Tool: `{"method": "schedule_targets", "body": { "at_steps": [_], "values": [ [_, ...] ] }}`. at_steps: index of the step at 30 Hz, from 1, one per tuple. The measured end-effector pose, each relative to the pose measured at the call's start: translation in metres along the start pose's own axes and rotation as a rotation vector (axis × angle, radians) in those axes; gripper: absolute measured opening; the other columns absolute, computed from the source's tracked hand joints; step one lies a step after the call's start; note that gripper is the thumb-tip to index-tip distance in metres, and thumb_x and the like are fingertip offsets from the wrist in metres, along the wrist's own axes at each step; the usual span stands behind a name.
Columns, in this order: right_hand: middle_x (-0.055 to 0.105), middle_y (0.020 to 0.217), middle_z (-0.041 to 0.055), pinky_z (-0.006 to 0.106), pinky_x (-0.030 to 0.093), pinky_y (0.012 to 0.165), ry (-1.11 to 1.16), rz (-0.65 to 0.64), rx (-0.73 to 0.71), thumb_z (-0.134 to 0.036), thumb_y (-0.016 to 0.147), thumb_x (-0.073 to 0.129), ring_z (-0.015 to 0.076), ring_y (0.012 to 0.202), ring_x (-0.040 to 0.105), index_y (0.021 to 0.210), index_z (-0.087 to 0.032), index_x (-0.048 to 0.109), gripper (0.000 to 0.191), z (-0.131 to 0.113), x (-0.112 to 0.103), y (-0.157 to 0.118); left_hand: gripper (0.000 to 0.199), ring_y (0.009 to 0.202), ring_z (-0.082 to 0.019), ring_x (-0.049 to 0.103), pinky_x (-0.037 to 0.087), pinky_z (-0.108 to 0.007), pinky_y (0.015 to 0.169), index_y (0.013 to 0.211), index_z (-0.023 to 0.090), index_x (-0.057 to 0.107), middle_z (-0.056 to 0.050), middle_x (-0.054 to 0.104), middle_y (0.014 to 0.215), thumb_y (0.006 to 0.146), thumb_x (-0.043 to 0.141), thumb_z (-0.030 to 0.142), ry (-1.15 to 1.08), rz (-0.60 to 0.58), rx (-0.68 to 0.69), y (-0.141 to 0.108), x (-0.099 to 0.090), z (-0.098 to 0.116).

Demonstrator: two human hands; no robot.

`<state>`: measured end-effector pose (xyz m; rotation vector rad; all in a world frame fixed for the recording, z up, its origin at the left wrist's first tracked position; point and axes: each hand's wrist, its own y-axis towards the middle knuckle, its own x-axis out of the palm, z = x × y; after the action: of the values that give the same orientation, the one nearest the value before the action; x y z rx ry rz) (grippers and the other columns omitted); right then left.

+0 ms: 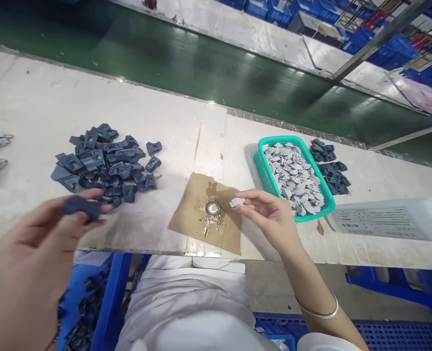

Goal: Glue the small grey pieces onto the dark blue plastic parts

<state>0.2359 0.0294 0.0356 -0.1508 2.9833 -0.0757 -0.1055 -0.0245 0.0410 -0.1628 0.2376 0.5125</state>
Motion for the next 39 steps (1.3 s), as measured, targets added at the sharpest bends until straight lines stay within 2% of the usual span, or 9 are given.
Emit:
{"method": "schedule_targets", "body": {
  "at_steps": [2, 4, 8, 11, 14, 18, 23, 35, 39],
  "values": [
    [0.077, 0.088, 0.0028, 0.025, 0.058, 0.071, 0.013, -0.012, 0.019, -0.025, 0.079, 0.082, 0.0135, 0.075, 0.068, 0.095, -0.025, 0.080, 0.016, 0.004, 0.004, 0.000, 0.020, 0.088, -0.021, 0.070, 0.060, -0.029, 0.074, 0.096, 0.019, 0.072, -0.005, 0.077, 0.104, 0.079, 0.075, 0.030, -0.165, -0.175, -0.183, -0.017, 0.026, 0.017],
    [0.077, 0.088, 0.0032, 0.025, 0.057, 0.071, 0.044, -0.025, 0.036, -0.026, 0.080, 0.082, 0.0136, 0.076, 0.068, 0.094, -0.024, 0.080, 0.014, 0.007, 0.008, -0.001, 0.020, 0.083, -0.018, 0.069, 0.059, -0.025, 0.069, 0.094, 0.019, 0.074, -0.006, 0.077, 0.101, 0.081, 0.076, 0.033, -0.207, -0.358, -0.261, -0.027, 0.048, 0.023],
    [0.075, 0.081, 0.0023, 0.022, 0.056, 0.068, 0.124, -0.071, 0.067, -0.027, 0.082, 0.082, 0.0116, 0.072, 0.067, 0.089, -0.022, 0.076, 0.011, 0.011, 0.013, -0.002, 0.022, 0.081, -0.016, 0.068, 0.057, -0.022, 0.066, 0.099, 0.021, 0.075, -0.006, 0.076, 0.103, 0.081, 0.078, 0.035, -0.282, -0.649, -0.284, -0.032, 0.077, 0.015],
    [0.072, 0.079, 0.0008, 0.021, 0.054, 0.064, 0.204, -0.080, 0.079, -0.026, 0.080, 0.084, 0.0103, 0.068, 0.065, 0.085, -0.021, 0.072, 0.013, 0.012, 0.015, -0.003, 0.021, 0.087, -0.015, 0.068, 0.057, -0.021, 0.072, 0.100, 0.022, 0.073, -0.005, 0.075, 0.105, 0.082, 0.079, 0.032, -0.322, -0.745, -0.282, -0.034, 0.090, 0.007],
    [0.073, 0.086, 0.0006, 0.024, 0.056, 0.071, 0.224, -0.107, 0.081, -0.026, 0.081, 0.083, 0.0119, 0.076, 0.067, 0.096, -0.025, 0.074, 0.017, 0.010, 0.016, -0.002, 0.020, 0.094, -0.016, 0.068, 0.057, -0.023, 0.081, 0.102, 0.022, 0.073, -0.005, 0.074, 0.107, 0.085, 0.076, 0.030, -0.327, -0.762, -0.250, -0.038, 0.096, 0.004],
    [0.078, 0.103, 0.0043, 0.032, 0.056, 0.086, 0.046, -0.134, 0.037, -0.027, 0.086, 0.077, 0.0178, 0.095, 0.069, 0.108, -0.027, 0.078, 0.022, 0.009, 0.014, 0.001, 0.016, 0.096, -0.016, 0.068, 0.056, -0.023, 0.084, 0.102, 0.022, 0.073, -0.004, 0.073, 0.105, 0.087, 0.073, 0.028, -0.312, -0.772, -0.181, -0.043, 0.102, 0.005],
    [0.078, 0.089, 0.0046, 0.031, 0.059, 0.073, 0.029, -0.064, 0.072, -0.031, 0.080, 0.082, 0.0168, 0.077, 0.070, 0.092, -0.022, 0.079, 0.016, 0.011, 0.016, 0.003, 0.014, 0.104, -0.016, 0.065, 0.055, -0.021, 0.086, 0.104, 0.023, 0.074, -0.004, 0.070, 0.109, 0.091, 0.069, 0.025, -0.266, -0.748, -0.029, -0.045, 0.106, 0.003],
    [0.075, 0.090, 0.0047, 0.034, 0.056, 0.078, -0.351, -0.073, -0.245, -0.022, 0.090, 0.071, 0.0193, 0.085, 0.069, 0.087, -0.023, 0.071, 0.003, 0.010, 0.029, 0.008, 0.009, 0.089, -0.012, 0.064, 0.053, -0.020, 0.076, 0.104, 0.023, 0.065, -0.002, 0.067, 0.101, 0.096, 0.061, 0.022, -0.120, -0.647, 0.214, -0.055, 0.115, -0.013],
    [0.074, 0.091, 0.0051, 0.031, 0.052, 0.069, -0.356, -0.115, -0.257, -0.020, 0.091, 0.069, 0.0185, 0.083, 0.067, 0.088, -0.022, 0.071, 0.004, 0.013, 0.032, 0.007, 0.009, 0.087, -0.012, 0.065, 0.054, -0.020, 0.075, 0.103, 0.022, 0.066, -0.001, 0.069, 0.099, 0.096, 0.061, 0.021, -0.079, -0.619, 0.230, -0.054, 0.117, -0.013]
  ]
}}
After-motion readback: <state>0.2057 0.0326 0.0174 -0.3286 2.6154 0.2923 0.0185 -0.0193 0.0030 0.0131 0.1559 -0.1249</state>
